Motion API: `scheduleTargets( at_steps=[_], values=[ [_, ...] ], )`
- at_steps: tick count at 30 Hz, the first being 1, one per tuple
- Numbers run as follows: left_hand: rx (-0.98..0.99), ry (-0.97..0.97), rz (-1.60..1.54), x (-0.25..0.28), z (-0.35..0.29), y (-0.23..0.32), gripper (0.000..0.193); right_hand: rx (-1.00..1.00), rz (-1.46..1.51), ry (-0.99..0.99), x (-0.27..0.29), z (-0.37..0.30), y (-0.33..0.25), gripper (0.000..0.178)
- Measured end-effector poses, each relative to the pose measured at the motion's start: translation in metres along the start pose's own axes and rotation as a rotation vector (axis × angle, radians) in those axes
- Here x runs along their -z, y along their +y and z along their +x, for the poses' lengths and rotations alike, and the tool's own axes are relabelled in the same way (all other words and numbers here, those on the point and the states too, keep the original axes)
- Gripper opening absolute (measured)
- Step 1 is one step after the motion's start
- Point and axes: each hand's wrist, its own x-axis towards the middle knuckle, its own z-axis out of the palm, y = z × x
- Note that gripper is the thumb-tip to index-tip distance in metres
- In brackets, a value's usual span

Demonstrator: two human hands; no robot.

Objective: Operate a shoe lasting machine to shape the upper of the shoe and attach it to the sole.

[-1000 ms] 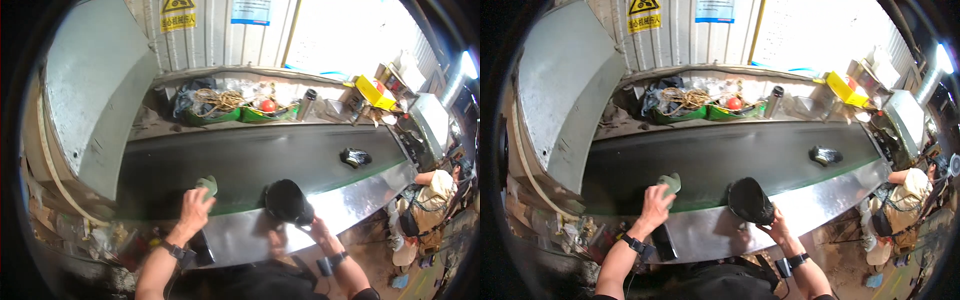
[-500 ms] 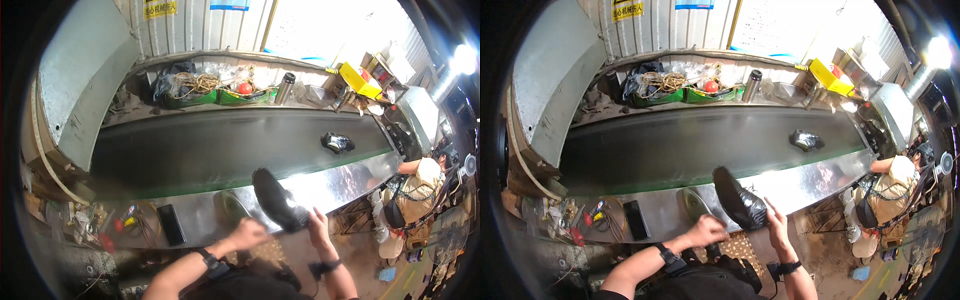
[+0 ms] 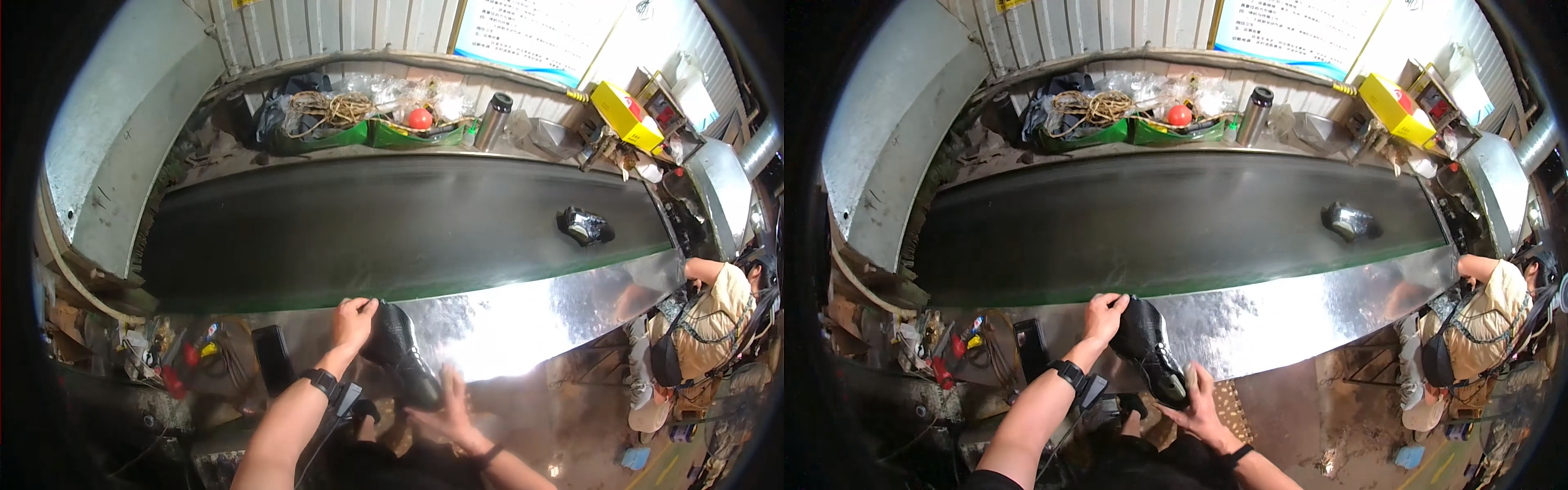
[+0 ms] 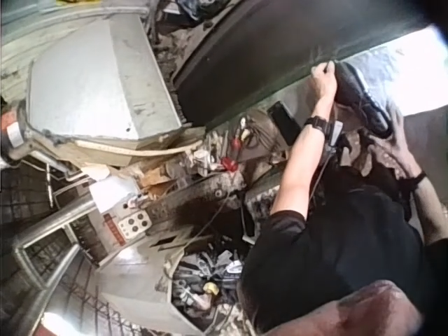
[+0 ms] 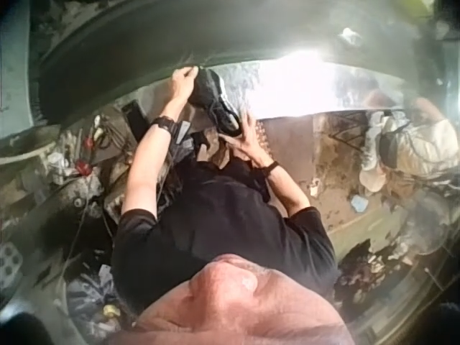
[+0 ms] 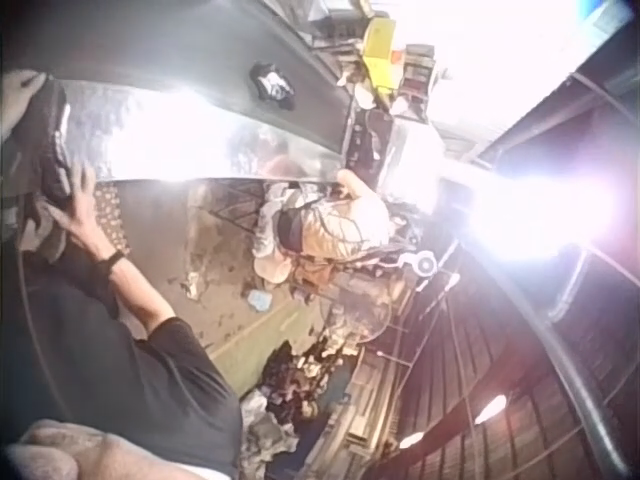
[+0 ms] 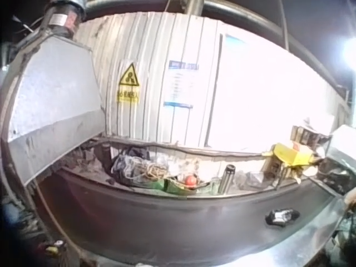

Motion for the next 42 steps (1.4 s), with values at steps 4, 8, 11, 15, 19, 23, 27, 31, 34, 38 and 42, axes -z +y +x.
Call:
scheduleTargets(
  at_steps=[4,8,11,15,19,23,27,31,34,38,42],
  values=[
    [0.152,-0.047,-0.144,-0.002,-0.028,-0.005,0.028,-0.186,0.336,-0.147,0.001,-0.013,0.021,0.107],
    [0.387,-0.229,0.006,-0.011,-0.054,0.002,0.064,-0.001,0.113,-0.363,0.022,-0.033,0.028,0.097],
    [0.147,-0.221,0.269,-0.027,-0.075,0.038,0.066,-0.004,0.068,-0.327,0.029,-0.04,0.026,0.094],
    [0.249,-0.119,0.257,-0.025,-0.056,0.047,0.049,-0.156,0.253,-0.342,0.021,-0.033,0.029,0.094],
    [0.322,-0.017,0.104,-0.005,-0.067,0.018,0.043,-0.055,0.309,-0.356,0.031,-0.019,0.013,0.094],
    [0.297,0.098,0.02,0.047,-0.083,0.032,0.041,-0.585,0.976,-0.571,0.051,0.043,-0.033,0.105],
    [0.194,0.254,-0.069,0.099,-0.115,0.048,0.044,-1.134,1.043,-1.056,0.0,0.082,-0.027,0.087],
    [0.241,0.53,0.006,0.194,-0.186,0.031,0.044,-0.807,0.743,-1.057,-0.03,0.06,-0.115,0.065],
    [0.278,0.74,-0.032,0.267,-0.262,0.019,0.039,-0.553,0.855,-1.106,-0.054,0.023,-0.207,0.053],
    [0.345,1.039,-0.012,0.35,-0.386,-0.005,0.039,-0.319,0.8,-1.222,-0.096,-0.056,-0.295,0.039],
    [0.394,1.305,-0.413,0.428,-0.521,-0.027,0.043,-0.329,0.811,-1.376,-0.13,-0.138,-0.382,0.027]
  ],
)
